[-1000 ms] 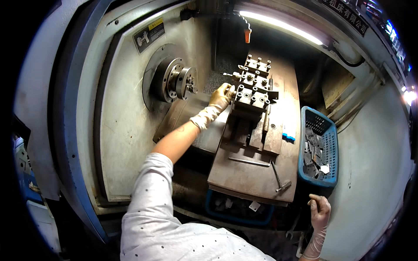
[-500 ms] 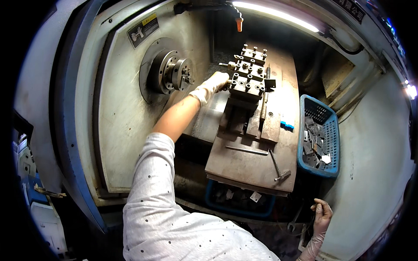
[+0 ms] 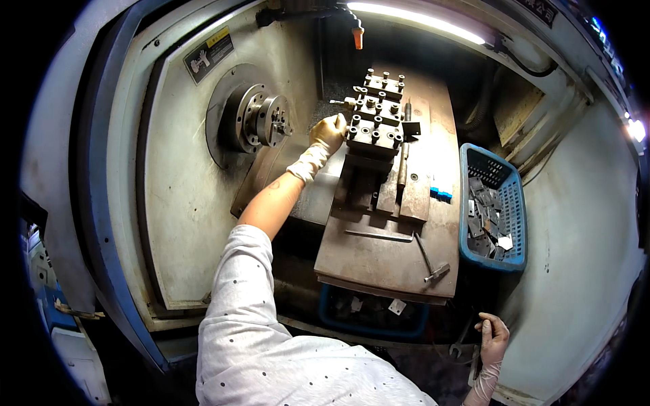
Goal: The person assembles small metal parts on a lathe machine using a wrench and a screwdriver. They tighten bolts on a fixture, retrieve additional parts from a blue basket, and adjust components on the machine bed.
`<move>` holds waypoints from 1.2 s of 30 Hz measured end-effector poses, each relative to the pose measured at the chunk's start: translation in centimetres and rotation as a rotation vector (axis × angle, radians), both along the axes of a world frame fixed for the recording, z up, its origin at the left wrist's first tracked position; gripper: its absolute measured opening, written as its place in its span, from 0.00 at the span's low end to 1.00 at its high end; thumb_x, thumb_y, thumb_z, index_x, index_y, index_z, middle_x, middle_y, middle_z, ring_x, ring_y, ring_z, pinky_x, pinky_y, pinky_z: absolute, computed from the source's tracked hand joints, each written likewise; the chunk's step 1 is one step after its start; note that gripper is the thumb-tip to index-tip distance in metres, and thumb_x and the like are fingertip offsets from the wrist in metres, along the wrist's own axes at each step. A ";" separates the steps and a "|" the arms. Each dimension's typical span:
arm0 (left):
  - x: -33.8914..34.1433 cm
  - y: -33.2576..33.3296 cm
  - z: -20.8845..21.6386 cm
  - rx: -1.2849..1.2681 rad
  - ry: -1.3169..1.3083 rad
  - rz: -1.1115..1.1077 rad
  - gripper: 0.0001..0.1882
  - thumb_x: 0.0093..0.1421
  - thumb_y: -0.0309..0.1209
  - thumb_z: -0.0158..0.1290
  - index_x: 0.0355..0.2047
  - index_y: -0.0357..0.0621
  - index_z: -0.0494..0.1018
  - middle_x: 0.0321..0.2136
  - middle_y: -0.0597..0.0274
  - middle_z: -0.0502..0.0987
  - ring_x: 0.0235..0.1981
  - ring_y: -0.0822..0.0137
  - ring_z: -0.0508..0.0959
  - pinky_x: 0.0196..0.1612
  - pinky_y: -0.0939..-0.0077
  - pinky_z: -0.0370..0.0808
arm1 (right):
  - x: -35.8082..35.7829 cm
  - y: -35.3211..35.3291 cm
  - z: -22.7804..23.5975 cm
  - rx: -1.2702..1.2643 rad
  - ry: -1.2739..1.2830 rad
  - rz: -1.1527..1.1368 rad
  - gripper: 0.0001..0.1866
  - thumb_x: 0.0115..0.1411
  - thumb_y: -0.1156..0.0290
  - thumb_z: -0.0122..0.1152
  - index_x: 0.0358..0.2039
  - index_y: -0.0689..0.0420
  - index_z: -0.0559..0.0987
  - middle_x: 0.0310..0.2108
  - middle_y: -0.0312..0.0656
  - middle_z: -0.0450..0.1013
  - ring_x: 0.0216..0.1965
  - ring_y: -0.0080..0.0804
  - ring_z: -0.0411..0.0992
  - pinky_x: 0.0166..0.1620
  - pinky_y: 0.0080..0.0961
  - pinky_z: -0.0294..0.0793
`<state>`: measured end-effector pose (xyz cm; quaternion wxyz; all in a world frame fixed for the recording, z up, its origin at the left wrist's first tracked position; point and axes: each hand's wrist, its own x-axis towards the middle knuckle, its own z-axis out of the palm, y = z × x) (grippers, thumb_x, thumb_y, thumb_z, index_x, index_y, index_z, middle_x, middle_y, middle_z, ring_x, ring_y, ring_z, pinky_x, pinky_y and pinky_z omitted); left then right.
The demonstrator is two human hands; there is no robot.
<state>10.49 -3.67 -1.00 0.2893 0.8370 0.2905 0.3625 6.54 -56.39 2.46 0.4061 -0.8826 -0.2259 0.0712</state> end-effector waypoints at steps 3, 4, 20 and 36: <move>0.0 1.8 3.1 -0.419 0.469 -0.327 0.21 0.51 0.41 0.33 0.17 0.41 0.70 0.12 0.56 0.69 0.15 0.66 0.68 0.21 0.73 0.63 | -0.1 -0.3 -0.2 0.052 0.043 -0.022 0.08 0.52 0.74 0.48 0.29 0.62 0.73 0.20 0.39 0.67 0.22 0.23 0.67 0.28 0.17 0.64; 0.2 2.0 4.0 -0.530 0.585 -0.382 0.21 0.52 0.43 0.33 0.16 0.42 0.70 0.12 0.60 0.69 0.13 0.69 0.66 0.18 0.76 0.61 | -0.4 -0.2 -0.1 0.039 0.045 -0.025 0.08 0.52 0.74 0.48 0.29 0.62 0.73 0.20 0.39 0.67 0.22 0.23 0.67 0.28 0.17 0.64; -1.0 0.7 3.3 -0.788 0.346 -0.296 0.32 0.49 0.62 0.34 0.20 0.46 0.73 0.11 0.66 0.68 0.09 0.74 0.62 0.12 0.81 0.59 | -1.6 0.4 -0.3 -0.016 0.103 -0.047 0.08 0.52 0.73 0.48 0.30 0.62 0.73 0.19 0.38 0.68 0.22 0.22 0.67 0.28 0.17 0.64; -2.6 0.5 1.5 -1.032 -0.017 -0.430 0.16 0.52 0.46 0.47 0.23 0.45 0.70 0.14 0.70 0.66 0.12 0.78 0.62 0.13 0.86 0.59 | -3.7 0.4 -0.7 0.003 0.149 -0.033 0.08 0.52 0.75 0.48 0.30 0.64 0.73 0.23 0.40 0.68 0.22 0.22 0.68 0.28 0.16 0.66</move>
